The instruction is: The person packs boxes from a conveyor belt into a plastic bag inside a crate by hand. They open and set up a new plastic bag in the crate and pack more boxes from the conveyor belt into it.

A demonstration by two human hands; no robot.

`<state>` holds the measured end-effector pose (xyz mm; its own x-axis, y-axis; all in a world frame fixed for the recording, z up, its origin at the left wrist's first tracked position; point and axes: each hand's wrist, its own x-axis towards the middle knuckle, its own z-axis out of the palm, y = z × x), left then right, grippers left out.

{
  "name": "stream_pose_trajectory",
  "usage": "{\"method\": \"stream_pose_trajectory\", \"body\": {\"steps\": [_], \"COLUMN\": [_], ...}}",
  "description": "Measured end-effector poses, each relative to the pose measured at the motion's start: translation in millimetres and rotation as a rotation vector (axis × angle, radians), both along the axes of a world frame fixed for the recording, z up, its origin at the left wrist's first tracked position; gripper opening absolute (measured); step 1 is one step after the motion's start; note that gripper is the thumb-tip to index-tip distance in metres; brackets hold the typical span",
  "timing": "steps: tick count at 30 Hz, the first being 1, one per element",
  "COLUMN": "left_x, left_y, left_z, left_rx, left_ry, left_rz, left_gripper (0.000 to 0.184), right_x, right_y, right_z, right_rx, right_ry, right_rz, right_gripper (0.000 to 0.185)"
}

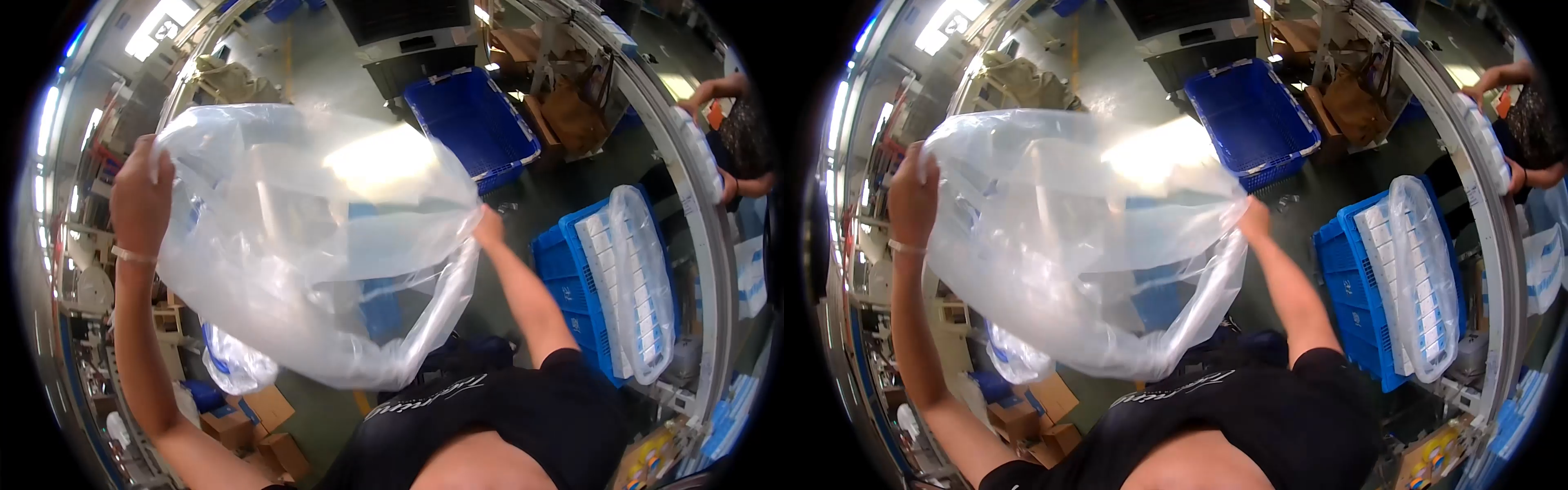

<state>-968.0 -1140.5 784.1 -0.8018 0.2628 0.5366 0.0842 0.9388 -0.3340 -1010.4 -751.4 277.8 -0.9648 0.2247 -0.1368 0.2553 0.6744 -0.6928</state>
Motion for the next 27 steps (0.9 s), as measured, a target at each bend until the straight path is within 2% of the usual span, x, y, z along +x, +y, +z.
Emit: {"method": "stream_pose_trajectory", "body": {"steps": [1,2,4,6,8,10,11,12,13,14,15,16,17,18,19,20,21,22,24,25,26,27], "left_x": [8.4,20.9,59.6,98.7,128.0,137.4,129.4,116.4,100.1,94.3,97.8,107.7,144.6,164.1,180.7,214.9,243.6,261.4,286.1,301.7,308.2,313.5], "left_y": [-20.5,-38.5,-42.2,-31.9,20.6,55.1,67.6,83.0,92.1,98.1,108.0,97.8,122.7,115.6,96.4,99.0,95.1,80.8,67.4,75.1,71.8,69.8], "left_z": [-13.8,-33.5,-83.1,-151.9,-207.4,-251.8,-263.6,-263.8,-256.1,-242.7,-225.3,-232.1,-223.8,-265.3,-325.8,-360.8,-382.3,-419.8,-455.0,-450.6,-459.6,-476.4], "left_rx": [-0.173,-0.339,-0.334,-0.266,-0.192,-0.239,-0.264,-0.229,-0.047,0.169,0.308,0.42,0.662,0.534,0.458,0.225,0.2,0.182,0.258,0.381,0.373,0.495], "left_ry": [-0.031,-0.068,-0.344,-0.454,-0.568,-0.578,-0.632,-0.451,-0.423,-0.163,0.027,0.263,0.18,0.181,-0.034,-0.381,-0.604,-0.564,-0.603,-0.628,-0.659,-0.611], "left_rz": [0.052,0.099,0.254,0.055,0.031,-0.193,-0.123,-0.022,0.227,0.26,0.309,0.202,0.26,0.232,0.002,0.028,-0.049,-0.131,-0.191,-0.162,-0.197,-0.098], "left_gripper": [0.034,0.04,0.055,0.067,0.074,0.079,0.078,0.076,0.071,0.066,0.062,0.061,0.059,0.058,0.059,0.064,0.073,0.075,0.064,0.048,0.048,0.039], "right_x": [-15.5,-13.6,-1.3,8.2,39.7,91.4,109.8,135.4,171.8,217.7,265.0,312.3,368.1,424.3,473.9,529.3,576.5,623.2,686.5,713.9,742.3,758.4], "right_y": [37.5,81.1,160.2,248.6,324.9,383.8,422.0,432.8,443.4,419.6,408.7,397.8,388.8,391.1,395.1,375.7,353.3,329.7,288.6,265.9,243.2,224.1], "right_z": [-7.1,18.5,79.8,78.6,83.4,87.4,82.7,111.3,142.0,215.0,247.6,280.3,282.6,258.4,219.0,190.5,157.3,130.5,103.0,94.8,88.6,79.1], "right_rx": [0.192,0.286,0.377,0.287,-0.014,-0.205,-0.068,0.094,0.182,0.286,0.281,0.285,0.378,0.611,0.636,0.752,0.505,0.417,0.497,0.506,0.52,0.479], "right_ry": [-0.117,-0.118,-0.169,-0.254,-0.407,-0.238,-0.051,0.126,0.291,0.449,0.597,0.742,0.803,0.717,0.662,0.414,0.187,-0.004,0.005,-0.003,-0.016,-0.105], "right_rz": [0.012,-0.003,-0.118,-0.201,-0.298,-0.383,-0.356,-0.337,-0.341,-0.347,-0.36,-0.367,-0.459,-0.539,-0.447,-0.336,-0.376,-0.576,-0.697,-0.834,-0.961,-1.022], "right_gripper": [0.027,0.032,0.043,0.043,0.039,0.034,0.034,0.036,0.037,0.039,0.039,0.039,0.039,0.035,0.033,0.032,0.031,0.029,0.027,0.026,0.026,0.026]}}
